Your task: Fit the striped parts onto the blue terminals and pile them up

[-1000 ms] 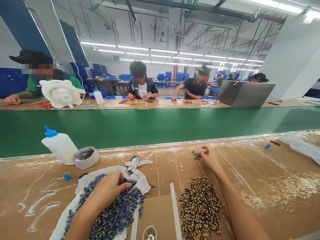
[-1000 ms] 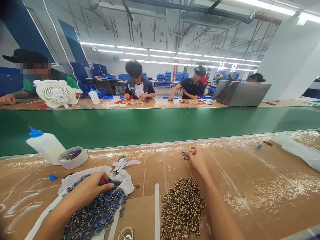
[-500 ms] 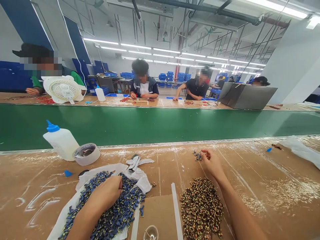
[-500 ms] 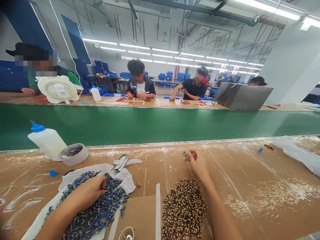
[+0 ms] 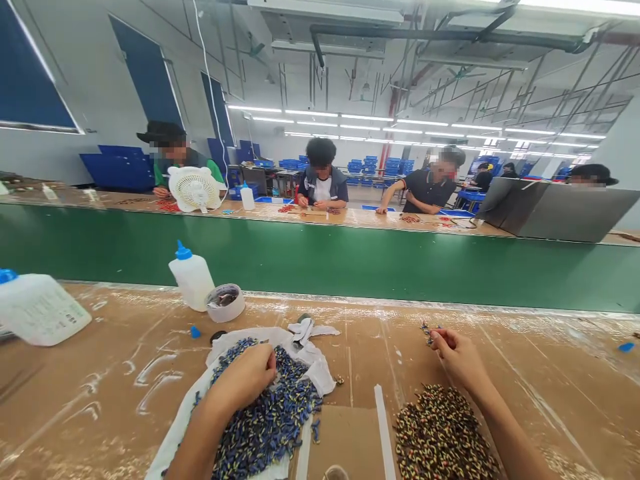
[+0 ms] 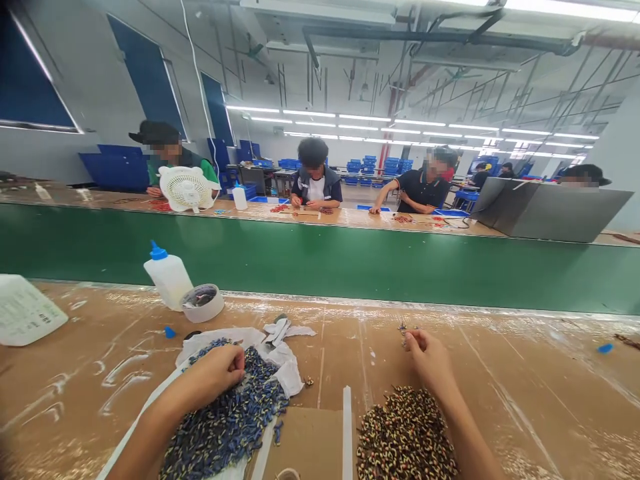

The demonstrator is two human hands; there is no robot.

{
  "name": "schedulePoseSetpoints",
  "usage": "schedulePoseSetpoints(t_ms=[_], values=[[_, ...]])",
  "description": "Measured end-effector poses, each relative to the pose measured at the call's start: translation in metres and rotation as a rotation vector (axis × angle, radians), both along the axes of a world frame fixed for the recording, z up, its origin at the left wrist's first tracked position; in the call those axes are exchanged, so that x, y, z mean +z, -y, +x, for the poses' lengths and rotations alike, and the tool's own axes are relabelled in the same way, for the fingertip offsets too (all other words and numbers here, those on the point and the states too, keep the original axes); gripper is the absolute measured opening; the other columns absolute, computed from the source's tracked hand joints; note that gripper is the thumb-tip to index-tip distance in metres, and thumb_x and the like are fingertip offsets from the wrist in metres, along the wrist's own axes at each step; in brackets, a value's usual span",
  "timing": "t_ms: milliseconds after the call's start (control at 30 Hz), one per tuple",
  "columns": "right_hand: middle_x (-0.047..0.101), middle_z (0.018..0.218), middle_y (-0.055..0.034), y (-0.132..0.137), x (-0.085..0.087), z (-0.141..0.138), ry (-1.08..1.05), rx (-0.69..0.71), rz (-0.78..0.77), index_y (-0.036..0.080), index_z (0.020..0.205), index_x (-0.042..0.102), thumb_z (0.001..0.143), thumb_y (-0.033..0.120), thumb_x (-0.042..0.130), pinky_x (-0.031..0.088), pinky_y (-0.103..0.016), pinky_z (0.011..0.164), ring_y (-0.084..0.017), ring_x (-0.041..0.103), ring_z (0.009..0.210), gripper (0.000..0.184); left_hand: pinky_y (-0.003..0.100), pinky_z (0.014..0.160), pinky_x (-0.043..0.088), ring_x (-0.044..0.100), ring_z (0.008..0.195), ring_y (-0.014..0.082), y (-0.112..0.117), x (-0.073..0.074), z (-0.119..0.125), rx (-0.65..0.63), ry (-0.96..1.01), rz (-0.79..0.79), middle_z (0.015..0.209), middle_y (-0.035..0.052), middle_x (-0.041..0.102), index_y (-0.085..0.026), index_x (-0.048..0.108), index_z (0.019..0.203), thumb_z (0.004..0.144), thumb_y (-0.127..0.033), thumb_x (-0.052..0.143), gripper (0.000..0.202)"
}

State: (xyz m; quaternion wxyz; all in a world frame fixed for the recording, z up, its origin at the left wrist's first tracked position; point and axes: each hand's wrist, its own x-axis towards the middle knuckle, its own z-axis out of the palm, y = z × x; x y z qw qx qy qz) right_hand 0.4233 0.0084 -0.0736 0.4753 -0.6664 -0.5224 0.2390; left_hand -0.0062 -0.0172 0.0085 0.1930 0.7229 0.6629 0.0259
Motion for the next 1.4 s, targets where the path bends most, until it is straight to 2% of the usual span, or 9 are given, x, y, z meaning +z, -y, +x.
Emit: schedulePoseSetpoints(t_ms=[367, 567, 700, 833, 1033, 1133, 1233, 1333, 1400], values=[[0.074, 0.069, -0.0110, 0.001, -0.004, 0.000, -0.034, 0.070, -0.053, 0.014, 0.087, 0.069, 0.076, 0.059, 0.059, 0.049, -0.034, 0.059, -0.024, 0.065, 0.057, 0.048, 0.027, 0.067, 0.035, 0.057, 0.081, 0.0211, 0.002, 0.013, -0.009, 0.080, 0.065, 0.059, 0.083, 0.0052, 0.065, -0.018, 0.051, 0.078, 0.085, -0.017, 0.042, 0.012], [0.074, 0.068, -0.0113, -0.001, -0.010, -0.001, -0.073, 0.081, -0.064, 0.013, 0.087, 0.068, 0.073, 0.058, 0.061, 0.049, -0.034, 0.057, -0.024, 0.065, 0.055, 0.047, 0.026, 0.066, 0.037, 0.061, 0.084, 0.0221, 0.005, 0.018, -0.012, 0.139, 0.008, 0.056, 0.087, 0.0062, 0.069, -0.018, 0.057, 0.084, 0.083, -0.016, 0.046, 0.011], [0.073, 0.066, -0.0113, 0.000, -0.005, -0.005, -0.092, 0.080, -0.044, 0.014, 0.083, 0.068, 0.072, 0.061, 0.060, 0.047, -0.032, 0.052, -0.023, 0.065, 0.054, 0.049, 0.026, 0.073, 0.040, 0.063, 0.094, 0.0237, 0.007, 0.025, -0.015, 0.150, 0.039, 0.111, 0.095, 0.0081, 0.071, -0.018, 0.063, 0.087, 0.086, -0.017, 0.045, 0.018], [0.073, 0.067, -0.0110, 0.002, 0.002, -0.012, -0.090, 0.093, -0.027, 0.015, 0.083, 0.066, 0.074, 0.062, 0.057, 0.047, -0.031, 0.051, -0.023, 0.065, 0.054, 0.049, 0.027, 0.076, 0.040, 0.063, 0.098, 0.0251, 0.005, 0.029, -0.012, 0.221, 0.093, 0.213, 0.101, 0.0101, 0.071, -0.018, 0.065, 0.099, 0.089, -0.018, 0.041, 0.026], [0.072, 0.067, -0.0090, 0.000, 0.004, -0.017, -0.090, 0.134, -0.013, 0.015, 0.085, 0.065, 0.077, 0.060, 0.056, 0.049, -0.033, 0.059, -0.023, 0.064, 0.057, 0.047, 0.027, 0.069, 0.038, 0.064, 0.085, 0.0242, -0.001, 0.028, -0.011, 0.210, 0.062, 0.214, 0.085, 0.0071, 0.071, -0.019, 0.065, 0.097, 0.086, -0.021, 0.045, 0.023], [0.071, 0.066, -0.0082, 0.000, 0.005, -0.022, -0.096, 0.159, 0.003, 0.015, 0.084, 0.064, 0.078, 0.059, 0.056, 0.047, -0.032, 0.057, -0.021, 0.062, 0.055, 0.046, 0.026, 0.069, 0.039, 0.063, 0.077, 0.0214, -0.004, 0.028, -0.008, 0.127, 0.185, 0.256, 0.078, 0.0031, 0.069, -0.019, 0.065, 0.098, 0.085, -0.022, 0.047, 0.022], [0.070, 0.068, -0.0076, 0.004, 0.011, -0.033, -0.107, 0.211, 0.036, 0.014, 0.087, 0.064, 0.082, 0.057, 0.053, 0.048, -0.032, 0.058, -0.020, 0.062, 0.057, 0.045, 0.026, 0.067, 0.039, 0.059, 0.071, 0.0193, -0.007, 0.022, 0.008, 0.013, 0.391, 0.288, 0.073, 0.0007, 0.066, -0.019, 0.065, 0.095, 0.086, -0.030, 0.050, 0.021], [0.070, 0.075, -0.0071, 0.014, 0.023, -0.053, -0.107, 0.323, 0.063, 0.014, 0.099, 0.064, 0.087, 0.051, 0.050, 0.049, -0.031, 0.062, -0.019, 0.063, 0.064, 0.041, 0.025, 0.061, 0.039, 0.055, 0.066, 0.0173, -0.009, 0.007, 0.039, -0.076, 0.656, 0.224, 0.069, 0.0003, 0.061, -0.018, 0.064, 0.087, 0.085, -0.041, 0.053, 0.026], [0.070, 0.078, -0.0061, 0.024, 0.032, -0.070, -0.090, 0.413, 0.062, 0.016, 0.103, 0.065, 0.088, 0.045, 0.054, 0.049, -0.030, 0.064, -0.019, 0.063, 0.069, 0.034, 0.023, 0.054, 0.037, 0.049, 0.057, 0.0140, -0.008, -0.006, 0.060, -0.083, 0.819, 0.128, 0.064, -0.0015, 0.054, -0.016, 0.062, 0.081, 0.084, -0.045, 0.056, 0.030]])
